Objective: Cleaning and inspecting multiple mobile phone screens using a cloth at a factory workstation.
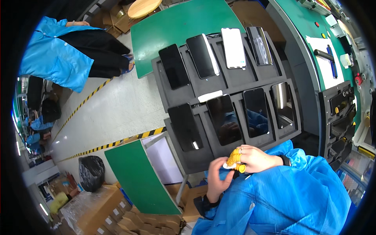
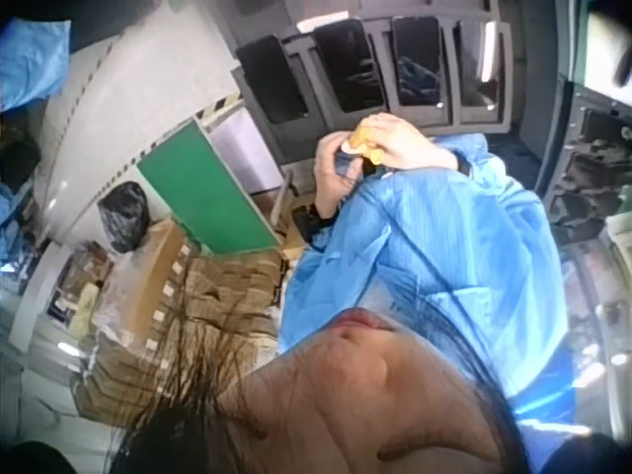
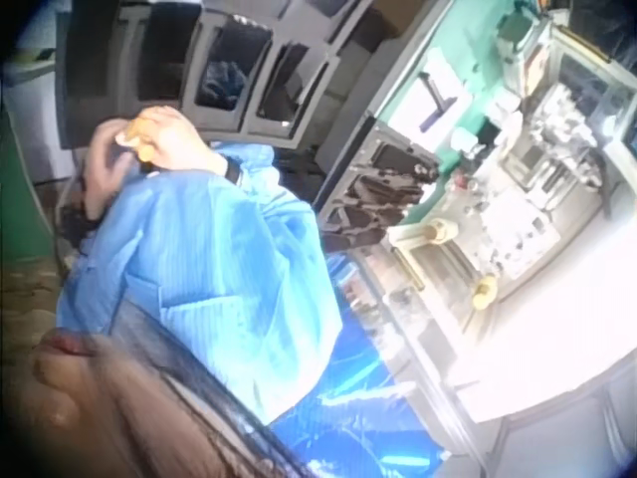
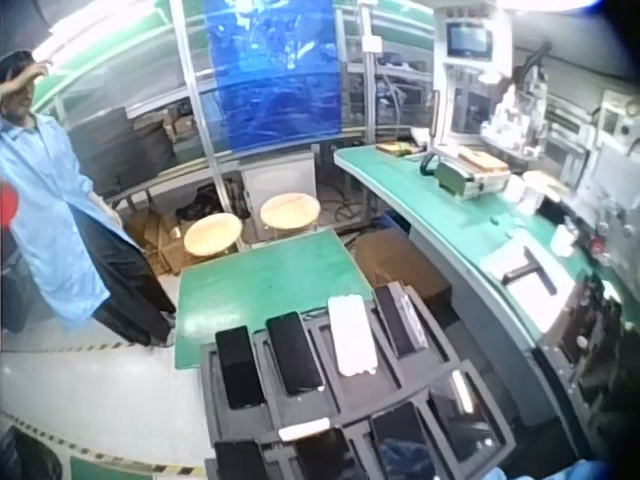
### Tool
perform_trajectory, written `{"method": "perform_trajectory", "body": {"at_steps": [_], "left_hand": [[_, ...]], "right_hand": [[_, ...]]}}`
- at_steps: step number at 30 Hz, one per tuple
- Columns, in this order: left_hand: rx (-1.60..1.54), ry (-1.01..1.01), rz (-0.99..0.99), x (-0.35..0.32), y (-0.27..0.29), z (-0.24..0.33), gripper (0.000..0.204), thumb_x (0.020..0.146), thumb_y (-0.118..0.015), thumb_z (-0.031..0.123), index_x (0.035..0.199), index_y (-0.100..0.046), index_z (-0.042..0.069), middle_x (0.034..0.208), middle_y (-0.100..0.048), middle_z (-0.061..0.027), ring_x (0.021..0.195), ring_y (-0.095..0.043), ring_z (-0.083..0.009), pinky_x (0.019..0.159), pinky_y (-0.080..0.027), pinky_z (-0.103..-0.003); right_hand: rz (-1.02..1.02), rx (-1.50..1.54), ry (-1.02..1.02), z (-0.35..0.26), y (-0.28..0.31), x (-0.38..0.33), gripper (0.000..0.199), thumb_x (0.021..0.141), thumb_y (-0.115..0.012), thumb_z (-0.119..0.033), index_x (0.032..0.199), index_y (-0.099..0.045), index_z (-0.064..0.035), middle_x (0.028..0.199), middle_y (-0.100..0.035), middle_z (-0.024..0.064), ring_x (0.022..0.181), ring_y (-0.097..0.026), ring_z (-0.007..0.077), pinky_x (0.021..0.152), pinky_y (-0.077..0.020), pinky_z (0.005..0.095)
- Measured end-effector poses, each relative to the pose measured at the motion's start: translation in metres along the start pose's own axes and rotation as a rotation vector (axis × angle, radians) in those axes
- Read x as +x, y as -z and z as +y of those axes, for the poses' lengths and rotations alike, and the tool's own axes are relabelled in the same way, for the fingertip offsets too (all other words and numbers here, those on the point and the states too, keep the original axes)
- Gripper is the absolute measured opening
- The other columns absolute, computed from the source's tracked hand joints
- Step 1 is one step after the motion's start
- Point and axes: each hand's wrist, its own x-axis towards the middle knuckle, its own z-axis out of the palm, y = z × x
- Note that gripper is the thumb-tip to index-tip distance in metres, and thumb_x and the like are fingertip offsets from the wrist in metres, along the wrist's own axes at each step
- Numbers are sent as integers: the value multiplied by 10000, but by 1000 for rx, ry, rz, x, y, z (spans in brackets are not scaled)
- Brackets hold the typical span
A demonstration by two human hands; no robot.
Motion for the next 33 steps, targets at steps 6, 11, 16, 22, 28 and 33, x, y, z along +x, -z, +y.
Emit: {"method": "perform_trajectory", "body": {"at_steps": [6, 11, 16, 22, 28, 33], "left_hand": [[-132, 255, 81, 47, 35, 16, 204, 854, -603, 10, 1049, -551, -19, 1006, -582, -115, 885, -587, -177, 778, -481, -277], [-187, 277, 419, 142, 96, -20, 196, 936, -521, 16, 1125, -485, -22, 1035, -568, -106, 987, -572, -169, 850, -472, -292], [-445, 465, 571, 225, 135, -99, 254, 918, -551, 49, 1145, -469, -30, 1121, -563, -132, 1042, -585, -218, 885, -493, -330], [-596, 586, 591, 340, 157, -162, 310, 891, -539, 27, 1169, -438, -63, 1155, -569, -187, 1076, -597, -290, 909, -525, -423], [-780, 711, 443, 402, 172, -217, 449, 887, -619, 100, 1232, -361, -27, 1201, -452, -203, 1112, -534, -341, 868, -527, -496], [-434, 644, 211, 311, 154, -230, 334, 906, -613, 283, 1163, -510, 96, 1049, -577, -29, 963, -564, -170, 806, -477, -344]], "right_hand": [[199, 182, -404, -19, 28, 7, 406, 764, -711, -72, 1147, -577, -52, 1102, -587, 145, 958, -587, 291, 800, -499, 361], [584, -384, -622, 23, 65, -38, 547, 721, -729, -113, 1222, -528, -26, 1190, -548, 175, 1093, -501, 379, 976, -392, 433], [730, -743, -992, 71, 79, -104, 696, 812, -687, -281, 1371, -375, -8, 1366, -405, 257, 1267, -381, 422, 1061, -319, 469], [833, -450, -1314, 94, 50, -158, 646, 928, -547, -337, 1413, -312, 19, 1419, -345, 271, 1318, -331, 409, 1093, -281, 444], [1048, -193, -1321, 105, -3, -192, 614, 951, -529, -230, 1425, -267, 60, 1401, -377, 259, 1263, -398, 353, 1064, -307, 377], [1365, 766, -1299, 84, -40, -183, 740, 958, -483, -376, 1505, 8, -290, 1371, -404, 125, 1001, -558, 244, 833, -504, 396]]}}
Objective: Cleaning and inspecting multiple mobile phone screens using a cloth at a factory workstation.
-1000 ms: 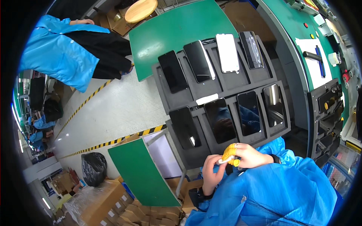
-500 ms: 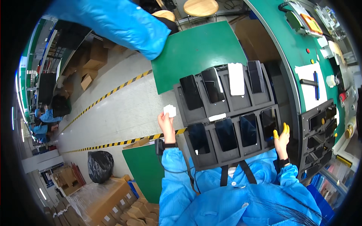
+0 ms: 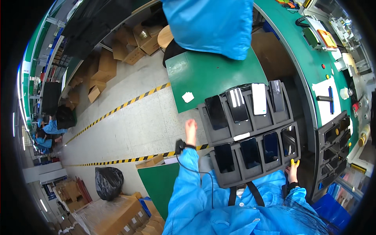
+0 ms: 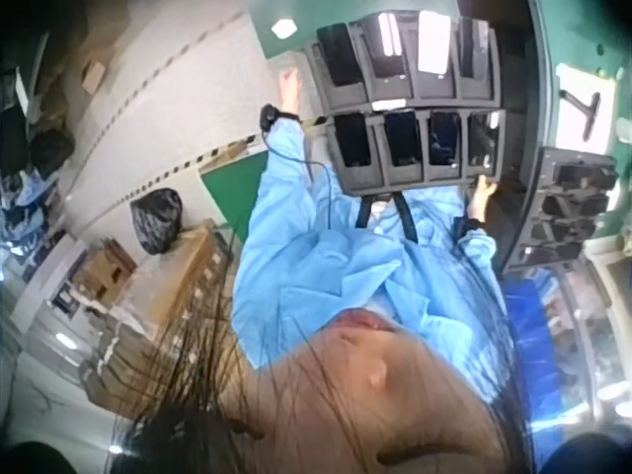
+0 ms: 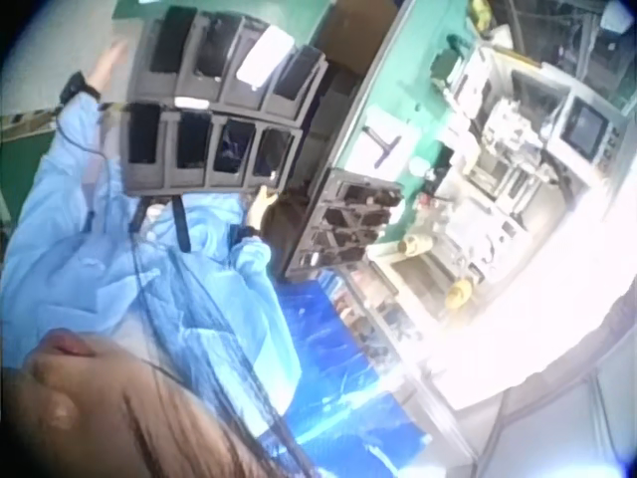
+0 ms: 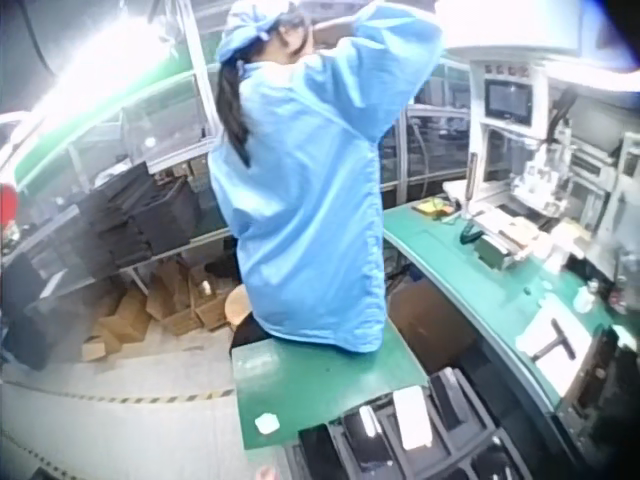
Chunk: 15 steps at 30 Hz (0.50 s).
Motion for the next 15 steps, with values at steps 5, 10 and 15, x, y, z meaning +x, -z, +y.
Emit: {"method": "perform_trajectory", "body": {"at_steps": [5, 10, 15], "left_hand": [[32, 312, -69, -144, -2, -43, 426, 948, -467, 513, 987, -558, 99, 878, -545, 22, 792, -511, -93, 666, -414, -232], [24, 413, -119, -247, 38, -75, 456, 958, -485, 451, 1178, -518, 53, 1099, -579, -61, 959, -562, -158, 802, -447, -295], [118, 424, 58, -289, 127, -74, 329, 942, -529, 313, 1101, -559, 27, 1028, -621, -86, 969, -579, -192, 846, -438, -311]], "right_hand": [[-110, 356, -85, 23, -34, -16, 436, 945, -487, -454, 1323, -391, -259, 1328, -490, 1, 1201, -489, 254, 986, -374, 556], [-85, 467, -102, 25, -56, -10, 367, 965, -454, -421, 1268, -466, -214, 1295, -529, 33, 1200, -486, 268, 1020, -361, 509], [36, 543, -149, 30, -68, 0, 316, 999, -382, -328, 1278, -446, -195, 1251, -552, 55, 1168, -508, 272, 1006, -386, 513]]}}
